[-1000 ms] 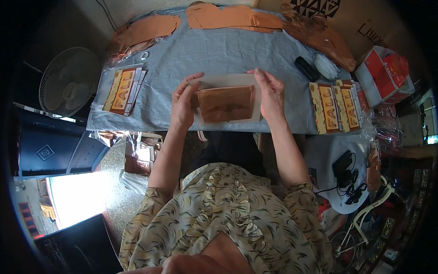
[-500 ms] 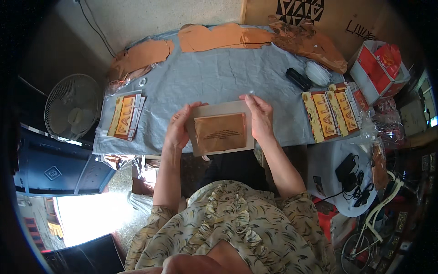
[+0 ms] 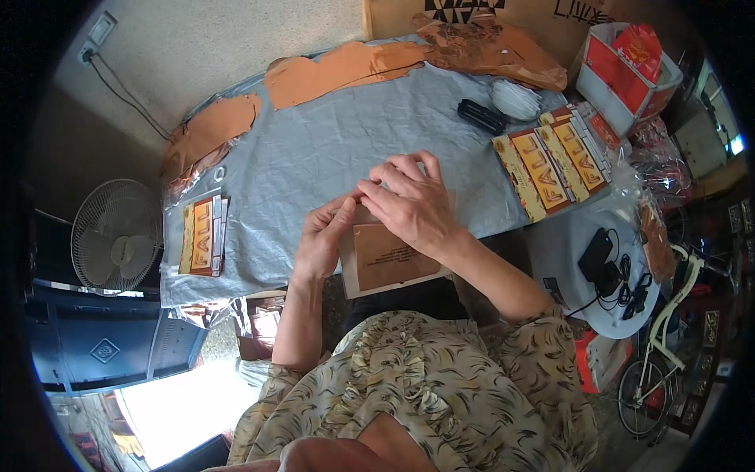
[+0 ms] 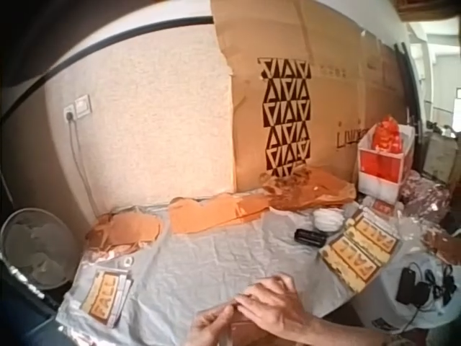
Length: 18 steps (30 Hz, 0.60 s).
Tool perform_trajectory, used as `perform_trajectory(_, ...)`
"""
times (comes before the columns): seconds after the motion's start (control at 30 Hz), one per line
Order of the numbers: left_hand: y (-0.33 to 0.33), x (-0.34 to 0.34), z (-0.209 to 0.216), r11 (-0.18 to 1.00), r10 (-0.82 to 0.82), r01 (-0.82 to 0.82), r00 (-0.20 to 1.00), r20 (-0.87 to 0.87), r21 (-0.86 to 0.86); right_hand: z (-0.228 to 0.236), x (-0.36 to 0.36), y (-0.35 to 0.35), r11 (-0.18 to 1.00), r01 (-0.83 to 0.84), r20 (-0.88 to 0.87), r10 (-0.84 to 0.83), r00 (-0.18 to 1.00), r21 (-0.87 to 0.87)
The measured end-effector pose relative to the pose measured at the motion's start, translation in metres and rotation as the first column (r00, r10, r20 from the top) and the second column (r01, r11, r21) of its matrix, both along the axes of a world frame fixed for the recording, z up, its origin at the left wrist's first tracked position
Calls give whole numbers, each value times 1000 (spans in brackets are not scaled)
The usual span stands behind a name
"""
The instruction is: Packing flat copper-colored decorative items into plastic sleeves and cardboard envelopes.
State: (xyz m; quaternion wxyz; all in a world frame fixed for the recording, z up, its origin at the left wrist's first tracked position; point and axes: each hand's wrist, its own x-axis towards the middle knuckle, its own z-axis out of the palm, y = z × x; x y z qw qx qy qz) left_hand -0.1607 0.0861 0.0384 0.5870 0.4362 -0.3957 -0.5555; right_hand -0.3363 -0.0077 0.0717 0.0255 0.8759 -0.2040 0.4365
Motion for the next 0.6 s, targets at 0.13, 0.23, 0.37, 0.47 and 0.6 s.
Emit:
perform_trajectory(0.13,6,-2,1,994,1,26,967,253,-103,6,-13,2,994,-51,-49,47,998,-99)
perform_trajectory(0.23,6,-8,7,994,-37,69,945,324,-88,9,-19,1,996,-70,-42,68,997,-53)
perform_trajectory(0.37,3,-17,16,987,-131,149,964,233,-60,3,-22,-6,996,-47,61,43,997,75)
perform_trajectory(0.47,-1,-18,24,991,-123,133,948,295,-15,-7,-49,-40,941,-20,393,-121,912,337)
perform_trajectory(0.6,-7,-7,14,998,-43,31,971,233,54,5,-86,-39,789,-216,539,-166,826,575)
